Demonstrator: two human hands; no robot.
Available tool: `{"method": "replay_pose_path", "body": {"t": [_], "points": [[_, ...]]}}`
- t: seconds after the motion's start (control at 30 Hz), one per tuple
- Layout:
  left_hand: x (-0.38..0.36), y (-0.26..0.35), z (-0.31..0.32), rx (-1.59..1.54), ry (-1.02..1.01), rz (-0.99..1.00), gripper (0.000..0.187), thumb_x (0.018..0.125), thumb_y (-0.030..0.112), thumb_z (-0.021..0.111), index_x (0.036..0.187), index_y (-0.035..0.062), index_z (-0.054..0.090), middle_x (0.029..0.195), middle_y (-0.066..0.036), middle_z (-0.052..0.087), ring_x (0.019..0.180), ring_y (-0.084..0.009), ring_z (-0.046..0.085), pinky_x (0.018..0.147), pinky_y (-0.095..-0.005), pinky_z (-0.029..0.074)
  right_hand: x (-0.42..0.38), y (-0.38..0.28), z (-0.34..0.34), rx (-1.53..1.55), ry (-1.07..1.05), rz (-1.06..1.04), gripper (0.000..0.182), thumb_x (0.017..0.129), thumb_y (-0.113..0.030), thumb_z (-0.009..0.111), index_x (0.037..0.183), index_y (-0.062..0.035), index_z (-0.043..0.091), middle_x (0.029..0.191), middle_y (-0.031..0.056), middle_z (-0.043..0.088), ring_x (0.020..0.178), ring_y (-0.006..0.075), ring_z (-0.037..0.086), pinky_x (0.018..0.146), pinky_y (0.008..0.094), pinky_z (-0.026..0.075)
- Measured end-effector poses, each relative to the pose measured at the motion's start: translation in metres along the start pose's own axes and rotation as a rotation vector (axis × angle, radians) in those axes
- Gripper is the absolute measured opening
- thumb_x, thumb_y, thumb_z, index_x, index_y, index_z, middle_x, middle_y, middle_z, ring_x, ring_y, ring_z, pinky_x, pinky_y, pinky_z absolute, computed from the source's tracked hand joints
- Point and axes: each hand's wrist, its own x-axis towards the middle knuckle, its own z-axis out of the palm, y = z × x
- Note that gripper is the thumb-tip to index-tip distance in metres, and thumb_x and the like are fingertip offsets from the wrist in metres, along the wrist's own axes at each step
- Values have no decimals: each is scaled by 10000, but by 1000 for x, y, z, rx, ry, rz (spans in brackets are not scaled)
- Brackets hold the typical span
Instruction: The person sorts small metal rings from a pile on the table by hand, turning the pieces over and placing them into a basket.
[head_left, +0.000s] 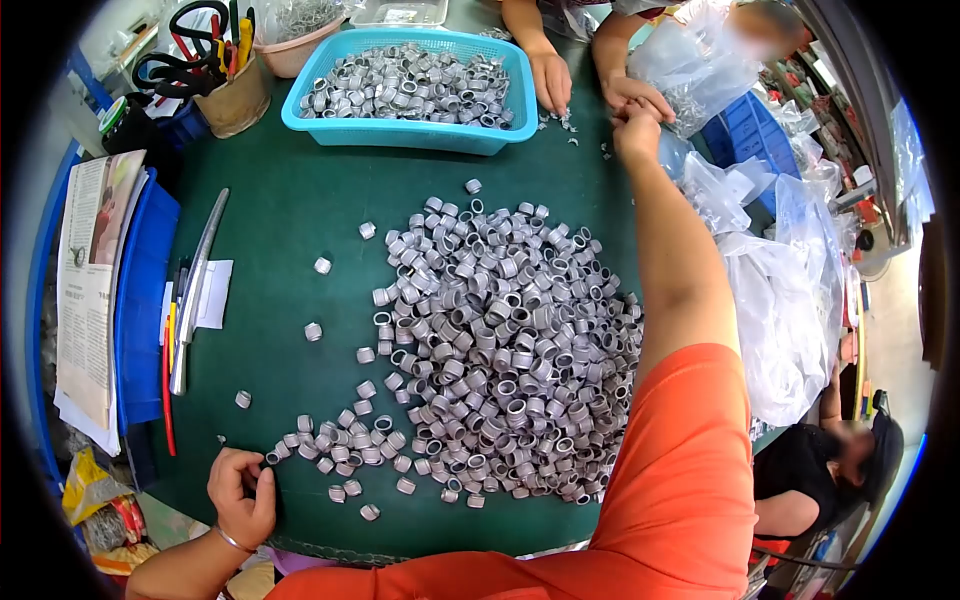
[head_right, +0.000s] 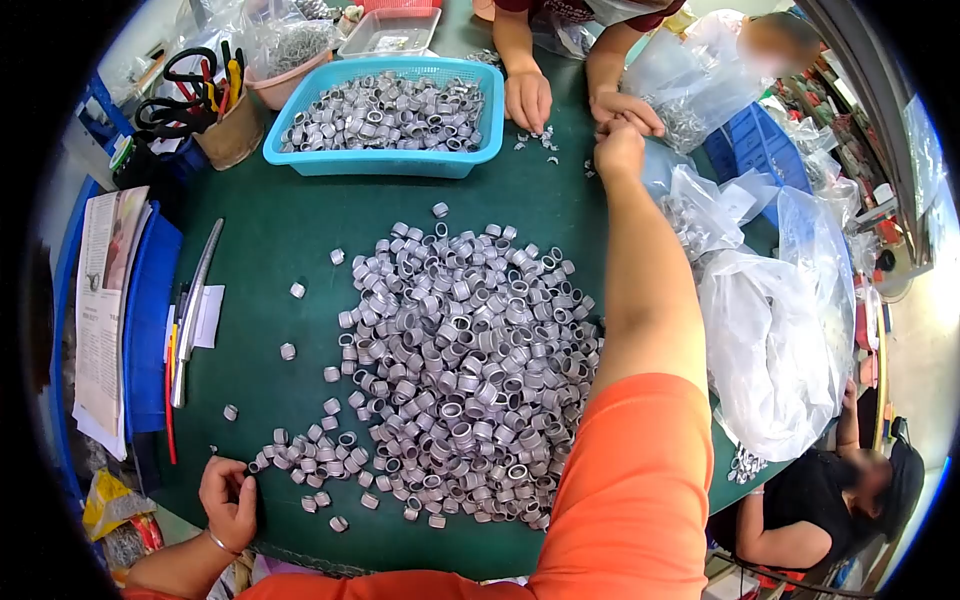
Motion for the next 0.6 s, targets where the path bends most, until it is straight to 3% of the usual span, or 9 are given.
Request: {"method": "replay_pose_path", "body": {"t": [0.2, 0.3, 0.37, 0.4, 0.5, 0.57, 0.6], "points": [[0, 0, 1, -13, 3, -7, 167, 733, -26, 590, 883, 17, 531, 726, -79, 469, 561, -165, 438, 484, -254, 347, -1, 27, 11, -159, -21, -266, 164, 736, -29, 611, 867, -75, 698, 1116, 181, 607, 1067, 337, 565, 927, 356, 435], [1, 0, 1, -7, -3, 2, 164, 736, -24, 589, 884, 16, 530, 730, -80, 471, 561, -163, 437, 481, -252, 344, 0, 32, 12, -43, -75, -170, 173, 741, -20, 601, 879, -59, 698, 1093, 196, 617, 1111, 342, 541, 965, 351, 409], [1, 0, 1, -9, 11, 17, 162, 739, -25, 586, 886, 15, 529, 735, -82, 474, 561, -161, 437, 478, -251, 341, 4, 35, 8, 30, 104, -187, 175, 752, -22, 596, 896, -40, 693, 1041, 182, 642, 1077, 312, 574, 938, 342, 430], [0, 0, 1, -11, 9, 15, 162, 739, -25, 586, 886, 15, 529, 735, -82, 474, 561, -161, 437, 478, -251, 341, 8, 33, 0, 203, -2, -1, 168, 766, -34, 597, 908, -31, 688, 981, 170, 662, 1034, 285, 606, 908, 328, 452], [0, -2, 2, -21, 3, 6, 159, 743, -25, 583, 887, 15, 529, 738, -83, 477, 562, -160, 438, 478, -251, 342, 4, 26, -16, 267, -36, 161, 164, 771, -38, 600, 907, -37, 690, 1006, 160, 662, 1014, 266, 621, 887, 317, 464], [0, -1, 1, -22, 4, 12, 160, 743, -29, 584, 887, 15, 529, 740, -82, 478, 560, -158, 435, 478, -250, 341, 14, 53, 2, 241, 25, 92, 153, 769, -50, 612, 894, -47, 699, 1035, 161, 655, 1018, 263, 621, 893, 316, 461], [1, -1, 1, -21, 6, 14, 160, 743, -29, 584, 887, 15, 529, 740, -82, 478, 560, -158, 435, 478, -250, 341, 8, 52, 2, 128, 75, -100, 157, 767, -55, 609, 893, -50, 703, 1037, 161, 654, 1013, 261, 624, 894, 316, 461]]}}
